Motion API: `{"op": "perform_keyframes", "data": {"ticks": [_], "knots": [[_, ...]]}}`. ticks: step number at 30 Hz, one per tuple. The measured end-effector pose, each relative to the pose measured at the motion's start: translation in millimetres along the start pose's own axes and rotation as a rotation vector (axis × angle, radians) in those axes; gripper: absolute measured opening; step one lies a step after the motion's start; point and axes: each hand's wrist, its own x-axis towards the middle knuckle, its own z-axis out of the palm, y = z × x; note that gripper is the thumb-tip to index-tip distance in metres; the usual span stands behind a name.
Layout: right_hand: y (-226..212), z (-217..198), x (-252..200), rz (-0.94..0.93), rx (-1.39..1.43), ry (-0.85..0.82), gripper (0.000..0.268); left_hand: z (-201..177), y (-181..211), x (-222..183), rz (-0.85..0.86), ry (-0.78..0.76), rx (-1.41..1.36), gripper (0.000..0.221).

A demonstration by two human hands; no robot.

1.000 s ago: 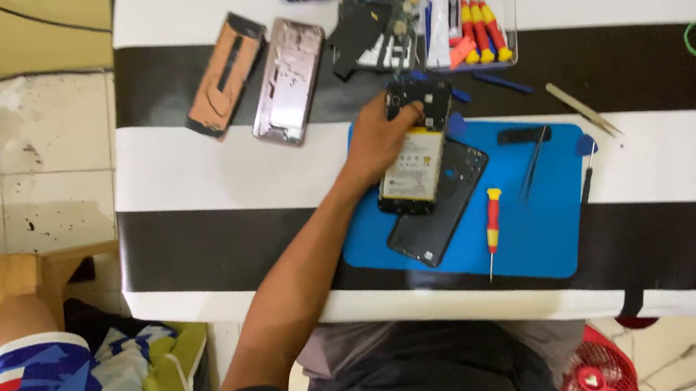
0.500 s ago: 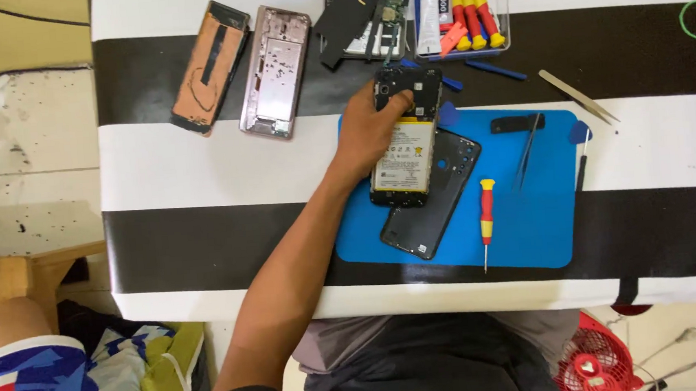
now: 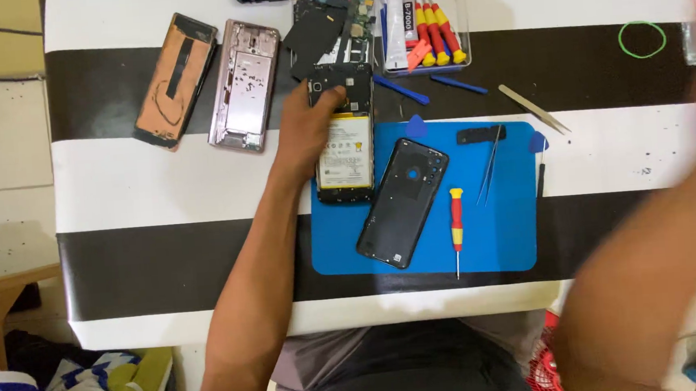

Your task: Repairing internal components of a smartphone using a screwdriver and tweezers

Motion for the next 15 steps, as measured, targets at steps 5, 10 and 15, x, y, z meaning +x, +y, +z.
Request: {"op": "perform_keyframes", "data": {"ticks": [5,10,15], "knots": [[9.1,81.0,-43.6,0.158,-0.081,-0.073,0.011,-6.5,-3.3,9.5,-0.061,-0.085,0.048,0.016],[58.8,94.7,-68.7,0.151,-0.056,-0.120,0.009,3.3,19.2,-7.2,-0.039,-0.063,-0.150,0.012],[60.4,104.2,-74.9,0.057,-0.135,-0.225,0.009,9.2,28.0,-13.4,-0.102,-0.057,-0.201,0.012]]}}
